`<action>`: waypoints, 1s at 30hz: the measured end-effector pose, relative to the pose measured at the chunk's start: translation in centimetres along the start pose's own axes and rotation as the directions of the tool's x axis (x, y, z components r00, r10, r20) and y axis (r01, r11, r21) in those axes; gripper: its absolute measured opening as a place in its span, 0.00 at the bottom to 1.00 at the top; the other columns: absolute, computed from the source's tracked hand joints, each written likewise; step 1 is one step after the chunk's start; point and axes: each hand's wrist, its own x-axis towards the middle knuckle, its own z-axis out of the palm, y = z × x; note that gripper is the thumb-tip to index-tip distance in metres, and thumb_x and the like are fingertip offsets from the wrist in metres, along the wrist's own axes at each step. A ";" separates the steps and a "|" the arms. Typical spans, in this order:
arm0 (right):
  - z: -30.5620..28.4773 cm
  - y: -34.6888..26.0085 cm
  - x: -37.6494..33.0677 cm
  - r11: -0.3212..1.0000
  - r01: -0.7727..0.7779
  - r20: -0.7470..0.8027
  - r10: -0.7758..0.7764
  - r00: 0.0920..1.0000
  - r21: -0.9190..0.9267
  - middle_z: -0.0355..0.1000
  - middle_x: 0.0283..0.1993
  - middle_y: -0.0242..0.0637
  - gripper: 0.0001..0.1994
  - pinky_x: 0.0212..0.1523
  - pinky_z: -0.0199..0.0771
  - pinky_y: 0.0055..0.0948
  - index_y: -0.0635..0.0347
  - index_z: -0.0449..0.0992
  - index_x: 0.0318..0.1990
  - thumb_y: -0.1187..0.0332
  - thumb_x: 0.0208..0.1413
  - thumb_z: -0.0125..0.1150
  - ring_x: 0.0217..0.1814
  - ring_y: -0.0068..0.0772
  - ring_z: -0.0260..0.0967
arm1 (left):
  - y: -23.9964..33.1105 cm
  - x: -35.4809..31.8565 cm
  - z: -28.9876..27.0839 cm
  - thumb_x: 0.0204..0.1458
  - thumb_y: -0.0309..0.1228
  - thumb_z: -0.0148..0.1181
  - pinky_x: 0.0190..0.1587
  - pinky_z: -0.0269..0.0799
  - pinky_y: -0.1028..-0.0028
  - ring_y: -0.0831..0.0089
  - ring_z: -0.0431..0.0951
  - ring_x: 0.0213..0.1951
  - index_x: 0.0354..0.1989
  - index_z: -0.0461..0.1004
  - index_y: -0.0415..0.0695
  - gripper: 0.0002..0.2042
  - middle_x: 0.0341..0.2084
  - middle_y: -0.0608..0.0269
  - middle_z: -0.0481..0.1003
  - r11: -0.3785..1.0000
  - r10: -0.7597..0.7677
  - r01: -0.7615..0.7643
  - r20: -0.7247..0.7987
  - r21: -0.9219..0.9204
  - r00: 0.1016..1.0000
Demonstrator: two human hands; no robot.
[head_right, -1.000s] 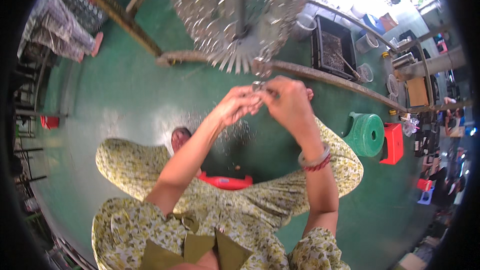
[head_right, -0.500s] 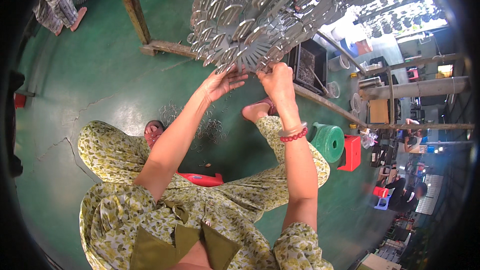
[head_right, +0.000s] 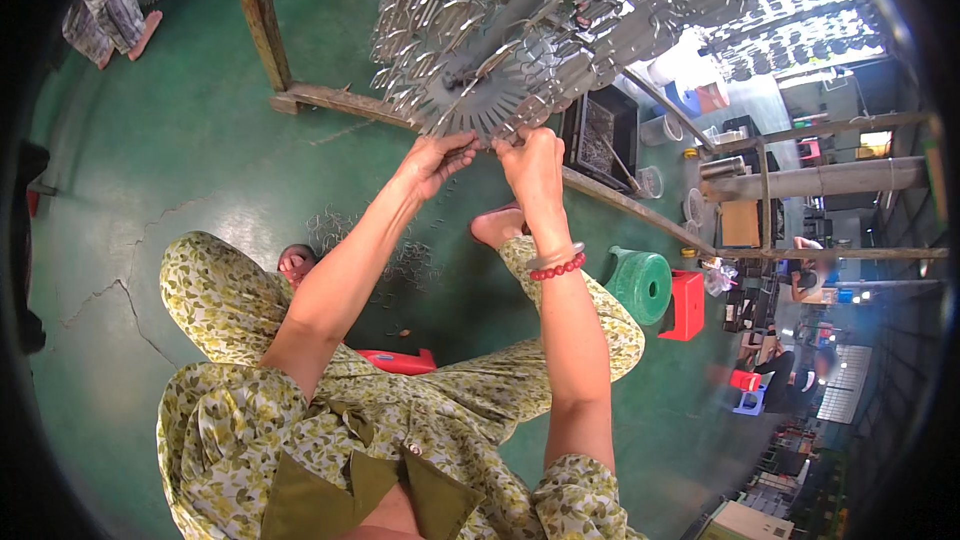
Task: The person sits on a low stool and repeatedly picks up small metal clips from the floor, then attaches them to a hanging rack of metal components. The person continues this repetitive assembly process throughout the clip.
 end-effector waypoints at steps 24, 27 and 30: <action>-0.6 2.2 -2.5 0.987 -0.159 0.000 0.159 0.987 0.007 0.79 0.27 0.43 0.07 0.29 0.76 0.26 0.73 0.80 0.32 0.78 0.46 0.64 0.29 0.29 0.78 | -4.5 -1.6 1.2 0.52 0.26 0.61 0.44 0.74 0.71 0.70 0.77 0.38 0.43 0.75 0.33 0.12 0.38 0.56 0.78 0.979 0.032 -0.021 0.050 -0.203 0.998; -0.9 0.4 -2.6 0.987 -0.124 -0.010 0.124 0.992 -0.104 0.79 0.26 0.44 0.07 0.30 0.76 0.27 0.72 0.81 0.32 0.76 0.45 0.64 0.28 0.30 0.78 | -5.7 0.3 0.5 0.51 0.27 0.63 0.44 0.74 0.71 0.70 0.77 0.38 0.43 0.75 0.34 0.12 0.38 0.56 0.78 0.983 -0.022 0.020 -0.004 -0.183 1.000; -0.7 0.3 -2.6 0.977 -0.124 -0.019 0.122 0.992 -0.171 0.79 0.26 0.45 0.08 0.32 0.76 0.29 0.71 0.81 0.32 0.74 0.45 0.65 0.27 0.31 0.78 | -6.1 0.0 -0.2 0.50 0.27 0.64 0.45 0.73 0.73 0.72 0.77 0.38 0.42 0.76 0.34 0.13 0.36 0.57 0.79 0.978 -0.026 0.043 0.088 -0.205 0.996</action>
